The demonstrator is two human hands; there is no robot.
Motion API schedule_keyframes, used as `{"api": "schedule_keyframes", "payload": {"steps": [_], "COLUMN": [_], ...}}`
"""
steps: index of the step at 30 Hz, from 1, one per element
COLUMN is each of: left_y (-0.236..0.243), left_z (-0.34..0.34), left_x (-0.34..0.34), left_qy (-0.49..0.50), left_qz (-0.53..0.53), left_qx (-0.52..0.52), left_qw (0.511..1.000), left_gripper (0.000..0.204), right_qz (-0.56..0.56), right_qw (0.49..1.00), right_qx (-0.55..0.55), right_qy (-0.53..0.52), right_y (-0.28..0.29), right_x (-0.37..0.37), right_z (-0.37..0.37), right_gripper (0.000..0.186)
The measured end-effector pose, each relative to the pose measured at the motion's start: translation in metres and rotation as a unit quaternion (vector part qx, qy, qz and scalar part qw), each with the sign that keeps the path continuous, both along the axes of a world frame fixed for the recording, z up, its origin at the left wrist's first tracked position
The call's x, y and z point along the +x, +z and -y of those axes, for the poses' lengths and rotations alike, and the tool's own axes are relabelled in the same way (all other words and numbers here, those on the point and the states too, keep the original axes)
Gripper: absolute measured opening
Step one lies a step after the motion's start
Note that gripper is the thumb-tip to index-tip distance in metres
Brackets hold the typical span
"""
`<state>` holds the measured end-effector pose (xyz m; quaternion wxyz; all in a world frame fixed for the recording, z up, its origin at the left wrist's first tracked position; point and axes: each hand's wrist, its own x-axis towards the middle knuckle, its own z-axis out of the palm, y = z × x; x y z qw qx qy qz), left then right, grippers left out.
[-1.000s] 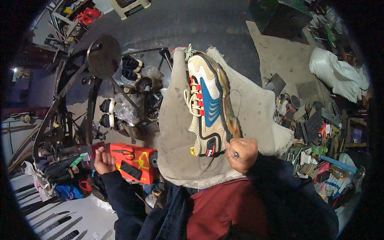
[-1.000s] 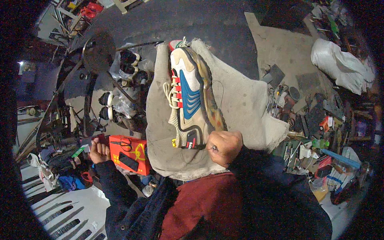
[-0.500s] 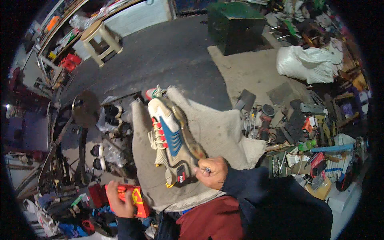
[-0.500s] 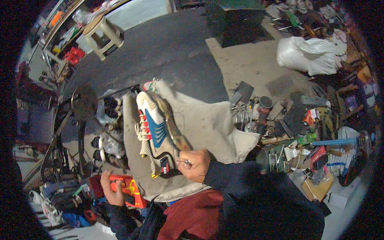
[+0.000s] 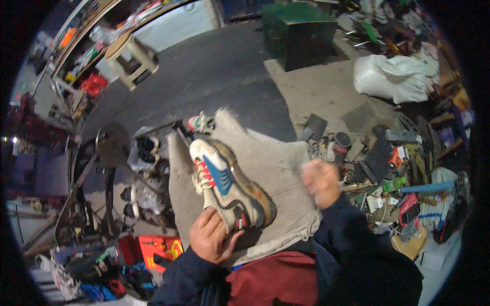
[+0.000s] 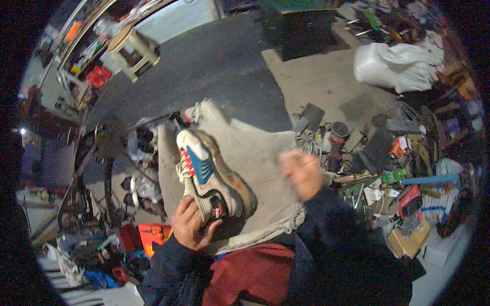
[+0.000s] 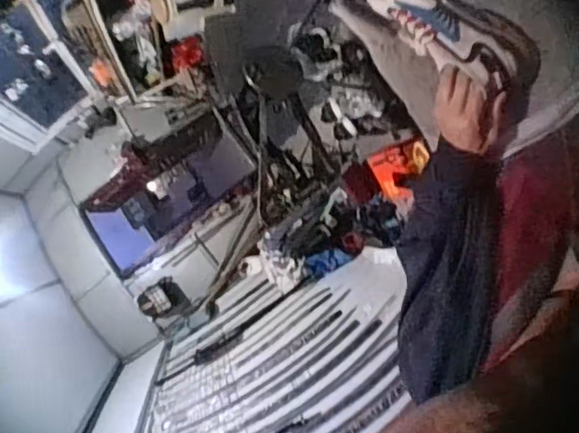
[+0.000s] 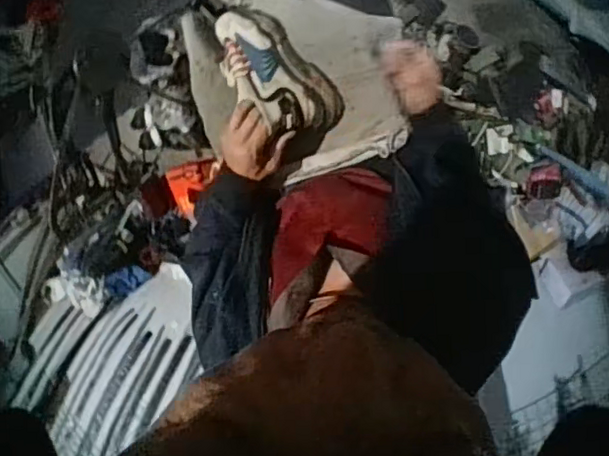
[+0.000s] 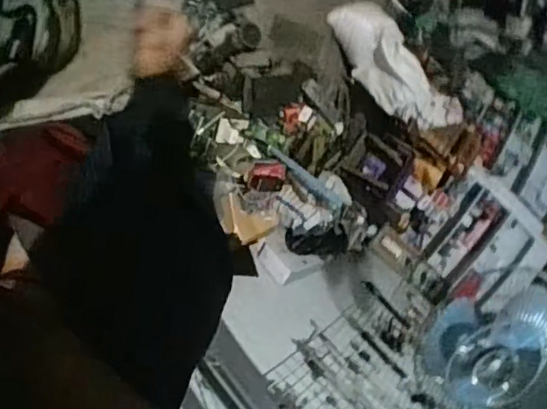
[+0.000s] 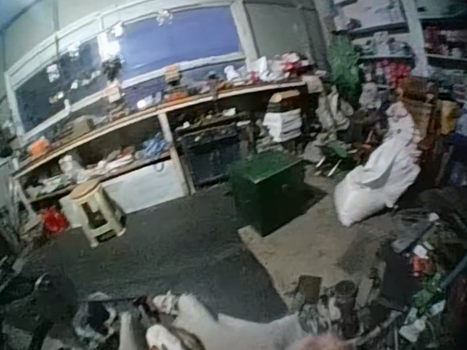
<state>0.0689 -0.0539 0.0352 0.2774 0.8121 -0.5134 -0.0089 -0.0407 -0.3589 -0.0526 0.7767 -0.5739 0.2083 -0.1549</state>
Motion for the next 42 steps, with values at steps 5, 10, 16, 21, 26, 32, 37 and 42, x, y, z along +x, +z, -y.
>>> {"api": "schedule_keyframes", "payload": {"steps": [5, 10, 16, 21, 26, 32, 37, 42], "left_y": [-0.005, -0.001, -0.014, -0.025, -0.031, -0.035, -0.037, -0.039], "left_z": [0.005, 0.013, 0.019, 0.019, 0.020, 0.023, 0.027, 0.029], "left_x": [-0.007, -0.012, -0.013, -0.020, -0.023, -0.026, -0.035, -0.038], "left_qy": [0.052, 0.128, 0.155, 0.180, 0.203, 0.216, 0.258, 0.248], "left_qz": [-0.171, -0.184, -0.405, -0.545, -0.587, -0.599, -0.618, -0.573], "left_qx": [-0.058, 0.061, 0.008, -0.079, -0.104, -0.140, -0.161, -0.187], "left_qw": [0.982, 0.973, 0.901, 0.815, 0.777, 0.758, 0.725, 0.759], "left_gripper": [0.038, 0.045, 0.032, 0.022, 0.013, 0.009, 0.009, 0.006], "right_qz": [-0.285, -0.114, -0.010, -0.010, -0.025, -0.019, -0.043, -0.025], "right_qw": [0.880, 0.818, 0.887, 0.885, 0.892, 0.891, 0.804, 0.762], "right_qx": [-0.380, -0.563, -0.375, -0.354, -0.345, -0.346, -0.452, -0.414], "right_qy": [-0.006, 0.038, 0.270, 0.303, 0.291, 0.292, 0.385, 0.497], "right_y": [-0.043, -0.015, 0.059, 0.062, 0.059, 0.064, 0.080, 0.095], "right_x": [-0.035, -0.038, -0.019, -0.014, -0.016, -0.014, 0.000, 0.055], "right_z": [0.115, 0.054, -0.051, -0.063, -0.065, -0.063, -0.045, -0.026], "right_gripper": [0.023, 0.033, 0.040, 0.041, 0.041, 0.043, 0.043, 0.040]}}
